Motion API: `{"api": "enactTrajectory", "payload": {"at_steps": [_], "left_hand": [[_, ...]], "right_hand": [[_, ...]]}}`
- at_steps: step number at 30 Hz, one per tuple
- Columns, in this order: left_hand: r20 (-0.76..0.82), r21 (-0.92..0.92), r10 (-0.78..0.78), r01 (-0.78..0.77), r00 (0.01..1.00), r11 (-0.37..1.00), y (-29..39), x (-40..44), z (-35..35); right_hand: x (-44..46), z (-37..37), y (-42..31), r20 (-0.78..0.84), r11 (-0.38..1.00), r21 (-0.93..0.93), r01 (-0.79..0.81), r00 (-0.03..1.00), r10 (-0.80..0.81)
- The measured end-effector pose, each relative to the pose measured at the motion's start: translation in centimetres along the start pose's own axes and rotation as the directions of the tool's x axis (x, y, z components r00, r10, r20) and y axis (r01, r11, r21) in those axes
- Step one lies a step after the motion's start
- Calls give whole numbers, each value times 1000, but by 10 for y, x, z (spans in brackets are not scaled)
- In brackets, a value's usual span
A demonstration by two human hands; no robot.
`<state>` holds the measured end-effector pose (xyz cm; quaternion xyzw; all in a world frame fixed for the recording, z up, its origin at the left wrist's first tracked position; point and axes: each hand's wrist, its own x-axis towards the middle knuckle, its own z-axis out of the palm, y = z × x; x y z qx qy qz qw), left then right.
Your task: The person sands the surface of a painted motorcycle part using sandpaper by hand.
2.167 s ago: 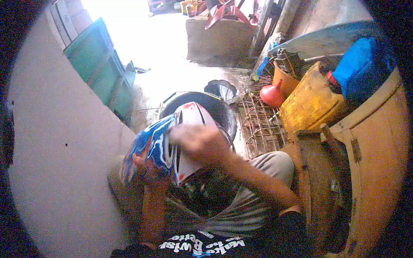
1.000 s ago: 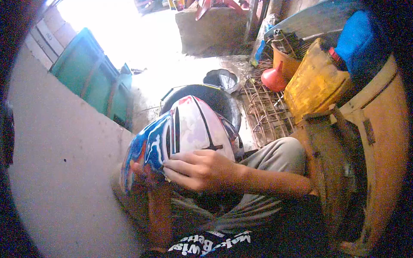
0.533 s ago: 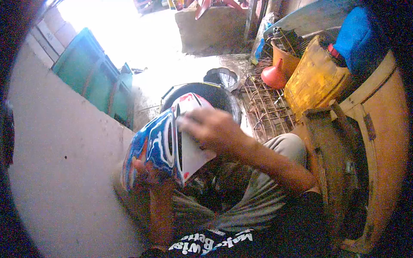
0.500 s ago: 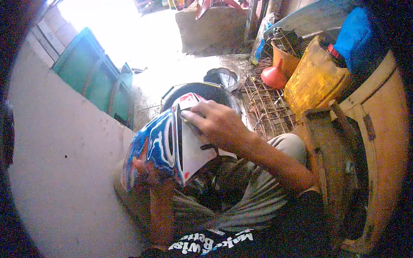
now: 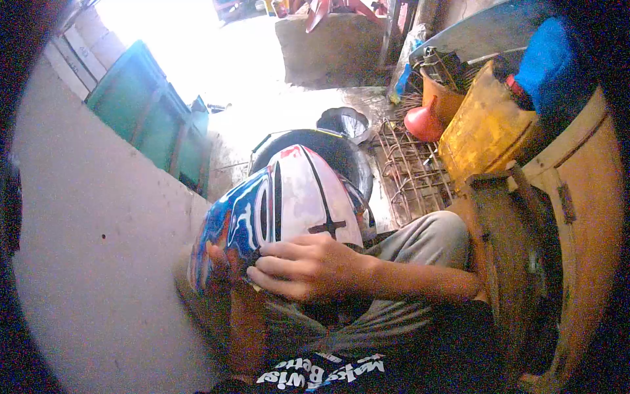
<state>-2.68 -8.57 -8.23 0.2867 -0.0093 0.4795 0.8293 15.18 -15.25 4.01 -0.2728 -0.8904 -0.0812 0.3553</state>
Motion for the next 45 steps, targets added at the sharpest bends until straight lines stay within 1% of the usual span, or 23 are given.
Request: {"api": "enactTrajectory", "payload": {"at_steps": [3, 5, 6, 10, 14, 16, 17, 19, 20, 21, 24, 26, 28, 29, 30, 31, 34, 36, 39, 42, 43, 44, 45], "left_hand": [[-158, -7, 22, -24, 987, 1000, -5, -8, 2], [-201, -15, 11, -15, 979, 1000, -11, -12, 1], [-176, 13, -15, 18, 984, 1000, -11, -15, -10], [-122, 64, -72, 80, 990, 995, -2, -22, -28], [-153, -113, -56, 39, 987, 993, -6, -19, 2], [-180, -180, -57, 24, 982, 983, -13, -22, -2], [-190, -210, -53, 12, 980, 978, -17, -22, -6], [-271, -85, -243, 229, 931, 970, -25, -34, -93], [-324, -26, -332, 342, 886, 939, -24, -40, -123], [-98, 89, 66, -57, 993, 994, 0, -8, 8], [3, -307, -19, 19, 1000, 952, 12, 1, 49], [-15, -84, 27, -28, 1000, 996, 3, 4, 38], [-13, 66, 37, -36, 999, 997, 6, 0, 34], [-85, 40, 29, -25, 996, 999, 4, -5, 24], [-155, 15, 16, -14, 988, 1000, -1, -10, 6], [-224, -13, 0, -3, 974, 1000, -1, -9, 5], [-37, -47, 64, -65, 997, 997, 5, 8, 42], [-41, -122, 23, -28, 999, 992, 3, 4, 39], [-167, -134, -13, -10, 986, 991, -1, -7, 27], [-295, -153, -76, 32, 953, 988, -2, -20, 17], [-53, -192, -58, 47, 997, 980, 5, -8, 30], [-53, -193, -56, 45, 997, 980, 1, -17, 15], [-77, -177, -74, 59, 994, 982, -4, -22, 2]], "right_hand": [[-13, -13, 50, 125, 931, -202, -303, 935, 331], [-16, -21, 64, 115, 872, -336, -357, 903, 414], [-13, -22, 60, 151, 860, -379, -342, 894, 422], [-1, -1, 6, 73, 997, 63, 49, 996, -54], [-15, -13, 71, 19, 880, -278, -385, 914, 406], [-16, -12, 64, 52, 872, -335, -358, 917, 396], [-13, -7, 47, 65, 935, -206, -290, 949, 309], [-4, 5, 13, 18, 995, 90, -50, 999, 48], [2, 0, 9, 2, 997, 72, 9, 1000, -9], [-3, 1, 18, 20, 997, -24, -79, 997, 80], [-13, -19, 70, 69, 887, -307, -345, 921, 383], [-16, -16, 63, 150, 858, -365, -362, 887, 437], [-12, 3, 22, 86, 970, -48, -238, 967, 241], [-5, 4, 8, 22, 999, 35, -28, 999, 27], [-4, 4, 3, 12, 998, -49, 26, 1000, -26], [-8, 5, 13, 24, 987, -136, -84, 996, 88], [-11, -13, 66, -47, 878, -322, -354, 932, 358], [-15, -9, 65, -10, 912, -243, -329, 941, 337], [-3, 4, 12, -68, 999, 33, -4, 998, 7], [-11, -1, 44, 10, 975, -122, -185, 982, 187], [-9, -16, 58, 41, 927, -251, -279, 954, 299], [-9, -22, 68, 52, 867, -318, -385, 906, 421], [-10, -21, 64, 67, 884, -311, -349, 920, 387]]}}
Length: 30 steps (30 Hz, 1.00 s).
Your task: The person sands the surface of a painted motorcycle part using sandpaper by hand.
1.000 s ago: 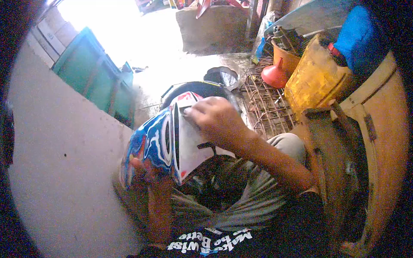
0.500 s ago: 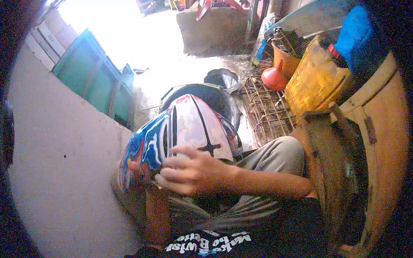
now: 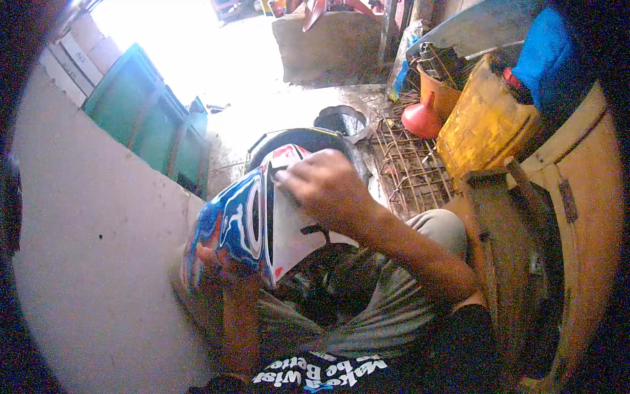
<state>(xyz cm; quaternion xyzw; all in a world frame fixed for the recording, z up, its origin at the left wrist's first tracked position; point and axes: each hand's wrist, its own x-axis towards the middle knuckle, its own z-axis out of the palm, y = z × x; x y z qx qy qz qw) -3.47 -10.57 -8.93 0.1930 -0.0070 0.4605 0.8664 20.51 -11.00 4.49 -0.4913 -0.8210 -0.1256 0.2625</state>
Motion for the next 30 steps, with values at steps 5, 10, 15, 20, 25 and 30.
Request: {"api": "enactTrajectory", "payload": {"at_steps": [5, 10, 15, 20, 25, 30], "left_hand": [[-139, 97, -49, 63, 989, 993, -8, 0, -80], [-20, -25, -27, 26, 999, 999, 6, 22, 62], [-47, 20, -3, 4, 999, 1000, 13, 35, 62], [-75, 54, 14, -10, 997, 999, 7, 22, 64], [-96, 109, 37, -27, 995, 994, 12, 41, 66], [-115, 145, 64, -47, 991, 988, 6, 21, 68]], "right_hand": [[-14, 8, -55, -169, 906, 270, 327, 942, -290], [-3, 2, -2, -14, 998, -61, 34, 999, -35], [-16, 5, -61, -152, 896, 287, 339, 939, -307], [-5, 4, -2, -28, 997, -54, 56, 998, -58], [-20, 2, -70, -171, 864, 364, 347, 937, -304], [-5, 1, -8, -12, 998, -35, 46, 999, -46]]}}
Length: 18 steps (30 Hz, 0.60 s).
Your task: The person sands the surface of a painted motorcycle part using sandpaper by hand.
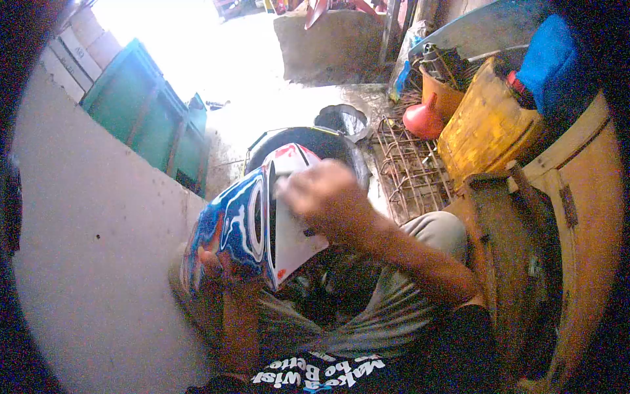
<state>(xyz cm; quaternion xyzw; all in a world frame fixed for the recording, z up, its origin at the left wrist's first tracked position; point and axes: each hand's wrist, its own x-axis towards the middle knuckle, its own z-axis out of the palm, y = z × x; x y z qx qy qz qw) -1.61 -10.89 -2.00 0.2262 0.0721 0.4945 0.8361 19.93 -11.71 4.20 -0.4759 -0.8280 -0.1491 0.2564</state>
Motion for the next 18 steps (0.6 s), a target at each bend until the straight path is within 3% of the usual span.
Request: {"api": "enactTrajectory", "payload": {"at_steps": [1, 3, 5, 7, 8, 9, 12, 13, 15, 18], "left_hand": [[1, 9, 9, -9, 1000, 1000, 0, -1, 0], [-7, 33, 23, -23, 1000, 999, 7, 18, 3], [-21, 62, 23, -22, 1000, 998, 2, 21, 6], [-33, 79, 27, -24, 999, 997, 2, -1, 4], [-36, 84, 33, -30, 999, 996, 2, -1, 5], [-39, 90, 33, -29, 999, 996, 0, -1, 7], [-36, 120, 48, -43, 998, 992, -1, 0, 9], [-41, 135, 53, -47, 998, 990, 6, 13, 10], [-57, 168, 52, -42, 997, 985, 3, 8, 12], [-67, 188, 63, -50, 996, 981, -6, 8, 19]], "right_hand": [[-7, 8, -16, -27, 996, 20, 85, 996, -84], [-12, 2, -54, -138, 893, 326, 311, 950, -280], [-12, 8, -48, -169, 881, 391, 266, 962, -215], [-2, 2, -7, 18, 996, 59, 60, 998, -61], [0, 3, 12, 32, 997, 28, -74, 997, 73], [-1, 4, 17, 64, 996, -21, -89, 994, 90], [-10, 12, -43, -175, 939, 244, 243, 963, -204], [-15, 2, -54, -161, 858, 360, 366, 930, -329], [-11, 3, -43, -128, 898, 305, 319, 948, -293], [3, -1, 14, 2, 999, 45, -3, 1000, 3]]}}
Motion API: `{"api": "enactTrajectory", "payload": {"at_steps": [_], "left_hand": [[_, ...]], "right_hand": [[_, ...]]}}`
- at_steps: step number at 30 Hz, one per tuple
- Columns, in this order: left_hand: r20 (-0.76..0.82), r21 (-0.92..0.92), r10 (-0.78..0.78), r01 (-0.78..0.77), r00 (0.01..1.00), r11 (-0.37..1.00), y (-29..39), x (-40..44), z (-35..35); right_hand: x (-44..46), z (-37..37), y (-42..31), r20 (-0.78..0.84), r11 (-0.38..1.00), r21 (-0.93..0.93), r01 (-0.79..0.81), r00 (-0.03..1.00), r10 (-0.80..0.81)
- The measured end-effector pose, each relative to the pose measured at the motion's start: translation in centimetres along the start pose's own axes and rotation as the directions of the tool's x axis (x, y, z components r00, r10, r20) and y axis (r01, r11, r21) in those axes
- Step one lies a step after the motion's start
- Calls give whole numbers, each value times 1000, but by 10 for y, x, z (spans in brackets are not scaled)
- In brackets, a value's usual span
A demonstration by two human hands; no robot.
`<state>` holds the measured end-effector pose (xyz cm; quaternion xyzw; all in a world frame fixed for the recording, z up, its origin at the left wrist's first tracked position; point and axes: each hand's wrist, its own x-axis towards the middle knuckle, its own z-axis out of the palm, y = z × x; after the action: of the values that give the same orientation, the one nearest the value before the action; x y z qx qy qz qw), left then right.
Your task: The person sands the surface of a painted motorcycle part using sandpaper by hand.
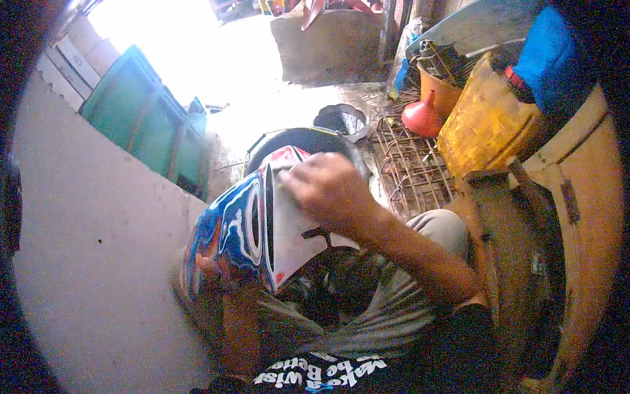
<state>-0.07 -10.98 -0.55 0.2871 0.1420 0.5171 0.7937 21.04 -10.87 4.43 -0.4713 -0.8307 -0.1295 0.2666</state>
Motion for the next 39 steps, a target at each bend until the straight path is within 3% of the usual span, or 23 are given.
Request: {"api": "enactTrajectory", "payload": {"at_steps": [1, 2, 3, 5, 7, 9, 10, 13, 14, 17, 18, 19, 21, 23, 24, 27, 29, 30, 31, 33, 34, 35, 39], "left_hand": [[-1, 3, 1, -1, 1000, 1000, -2, 4, 4], [4, 9, 7, -7, 1000, 1000, 2, 0, 0], [6, 17, 15, -15, 1000, 1000, 5, -8, -4], [0, 40, 27, -27, 1000, 999, 13, 8, -3], [-12, 67, 26, -25, 1000, 997, 7, -8, -2], [-24, 79, 34, -32, 999, 996, 4, -6, 3], [-28, 82, 38, -36, 999, 996, 7, -8, 2], [-21, 102, 56, -53, 998, 993, 4, -12, 4], [-25, 114, 62, -59, 998, 992, 7, -15, 2], [-46, 156, 68, -60, 997, 986, 7, -8, 8], [-51, 163, 74, -65, 996, 984, 7, -7, 9], [-55, 167, 81, -71, 995, 983, 6, -7, 11], [-56, 175, 86, -75, 995, 982, 10, -11, 10], [-53, 191, 105, -93, 993, 977, 8, -15, 9], [-59, 206, 111, -97, 992, 974, 11, -14, 8], [-81, 249, 110, -87, 991, 965, 9, -14, 11], [-91, 258, 111, -84, 990, 962, 5, -10, 17], [-96, 261, 103, -75, 990, 962, 5, -13, 18], [-92, 265, 102, -75, 991, 961, 5, -13, 18], [-84, 274, 122, -95, 989, 957, 6, -16, 17], [-87, 285, 137, -107, 987, 952, 9, -14, 15], [-98, 301, 144, -108, 985, 947, 10, -6, 16], [-129, 341, 171, -118, 977, 933, 8, -14, 20]], "right_hand": [[1, -3, 5, 41, 994, -87, -59, 997, 63], [-3, -2, -9, 59, 999, -36, 5, 998, -3], [-5, 3, -30, -84, 984, 95, 152, 986, -144], [-10, -2, -65, -172, 879, 309, 364, 930, -325], [-9, 9, -44, -139, 936, 237, 260, 963, -232], [2, -2, -2, -68, 1000, 2, -10, 998, 10], [2, -5, 11, 3, 991, -118, -64, 998, 64], [-6, 7, -40, -168, 983, 70, 169, 973, -155], [-12, 2, -58, -169, 928, 211, 306, 947, -274], [-7, 11, -37, -187, 955, 160, 249, 958, -218], [-2, 1, -15, -58, 996, 72, 54, 997, -50], [2, -2, 5, -29, 997, -22, -78, 997, 77], [1, -8, 1, 50, 990, -126, -71, 996, 78], [-6, 5, -41, -160, 976, 119, 182, 974, -163], [-10, -1, -56, -169, 918, 233, 321, 943, -287], [-7, 4, -26, -98, 969, 161, 189, 980, -175], [2, -5, 13, 21, 986, -83, -142, 989, 145], [-1, -6, 8, 88, 982, -130, -135, 985, 147], [-2, -5, 3, 146, 976, -183, -120, 978, 148], [-7, 3, -42, -148, 980, 106, 168, 977, -152], [-11, 0, -59, -200, 934, 221, 282, 950, -239], [-11, -6, -62, -174, 936, 223, 271, 956, -235], [4, -7, 12, 33, 981, -98, -166, 985, 170]]}}
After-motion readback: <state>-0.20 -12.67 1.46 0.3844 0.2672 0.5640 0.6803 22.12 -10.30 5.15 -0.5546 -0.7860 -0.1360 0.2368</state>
